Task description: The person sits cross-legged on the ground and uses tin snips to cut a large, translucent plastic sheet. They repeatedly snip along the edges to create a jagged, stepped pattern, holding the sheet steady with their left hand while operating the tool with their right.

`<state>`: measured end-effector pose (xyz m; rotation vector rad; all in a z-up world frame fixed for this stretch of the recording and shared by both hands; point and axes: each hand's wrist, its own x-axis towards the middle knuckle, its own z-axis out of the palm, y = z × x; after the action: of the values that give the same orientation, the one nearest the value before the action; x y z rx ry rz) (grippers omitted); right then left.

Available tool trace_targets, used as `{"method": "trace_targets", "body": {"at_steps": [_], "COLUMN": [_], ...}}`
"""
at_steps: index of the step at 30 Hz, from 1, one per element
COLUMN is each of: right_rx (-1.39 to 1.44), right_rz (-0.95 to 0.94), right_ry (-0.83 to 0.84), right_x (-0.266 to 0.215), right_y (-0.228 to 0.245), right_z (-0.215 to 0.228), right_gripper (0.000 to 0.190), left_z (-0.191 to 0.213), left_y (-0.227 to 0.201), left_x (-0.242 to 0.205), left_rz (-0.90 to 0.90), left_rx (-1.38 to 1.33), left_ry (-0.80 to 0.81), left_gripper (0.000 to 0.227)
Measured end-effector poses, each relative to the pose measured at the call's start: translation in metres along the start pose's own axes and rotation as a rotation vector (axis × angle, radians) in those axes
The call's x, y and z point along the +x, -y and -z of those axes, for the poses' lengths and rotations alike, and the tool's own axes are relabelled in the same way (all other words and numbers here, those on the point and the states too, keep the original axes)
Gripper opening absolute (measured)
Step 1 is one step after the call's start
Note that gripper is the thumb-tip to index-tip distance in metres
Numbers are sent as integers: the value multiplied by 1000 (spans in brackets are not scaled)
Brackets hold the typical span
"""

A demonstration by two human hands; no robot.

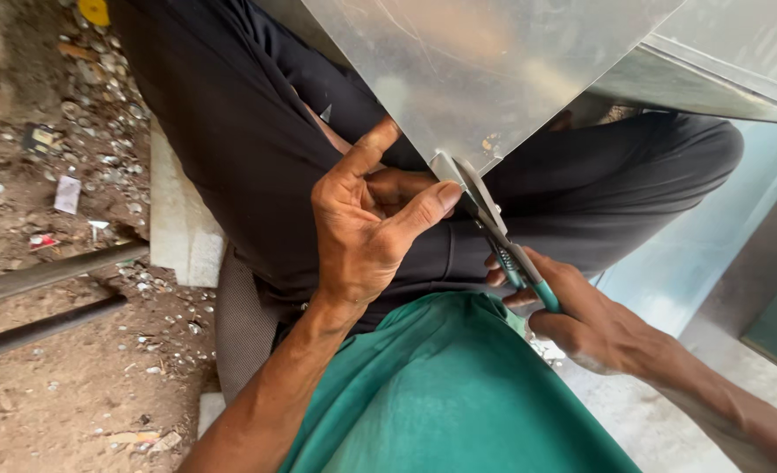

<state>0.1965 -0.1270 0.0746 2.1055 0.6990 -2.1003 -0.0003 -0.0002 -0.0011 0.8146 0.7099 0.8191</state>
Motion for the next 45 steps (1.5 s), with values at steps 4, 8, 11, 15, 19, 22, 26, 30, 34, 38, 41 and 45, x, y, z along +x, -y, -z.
{"method": "trace_targets", "body": {"at_steps": [4, 8, 11, 15, 19, 22, 26, 30, 34, 38, 41, 45], "right_rx": [-71, -159, -171, -146, -85, -75, 155, 454, 905, 1156, 1134, 1161], "right_rz": [79, 128, 25, 12, 291, 215, 92, 232, 257, 349, 313, 356], "right_ry": [-3, -69, -97, -189, -243, -260, -344, -493, -422, -370, -389, -483], "right_x": [-3, 1, 6, 8, 13, 18, 28, 33, 44, 39, 31, 29], "right_y": [-3, 5, 15, 16, -14, -60, -114, -130, -130, -104, -87, -75], "right_z": [6, 7, 1, -3, -10, -20, -48, -67, -73, -81, -75, -69], "right_gripper": [94, 52, 21, 13, 16, 11, 13, 21, 53, 68, 66, 65], "left_z": [2, 1, 0, 8, 22, 15, 24, 21, -51, -120, -142, -162], "left_y": [0, -2, -6, -10, -22, -38, -51, -44, 21, 74, 91, 78], "left_x": [1, 1, 2, 10, 18, 15, 38, 60, 59, 47, 41, 43], "left_rz": [-3, 22, 56, 194, 144, -340, -329, 228, 322, 299, 261, 239], "left_rx": [37, 53, 4, -163, 37, 877, 937, 242, 243, 105, 132, 145], "left_ry": [0, -20, -11, 39, 158, 128, 341, 408, 251, 307, 237, 236], "left_gripper": [62, 63, 63, 44, 16, 35, 23, 18, 14, 18, 18, 16]}}
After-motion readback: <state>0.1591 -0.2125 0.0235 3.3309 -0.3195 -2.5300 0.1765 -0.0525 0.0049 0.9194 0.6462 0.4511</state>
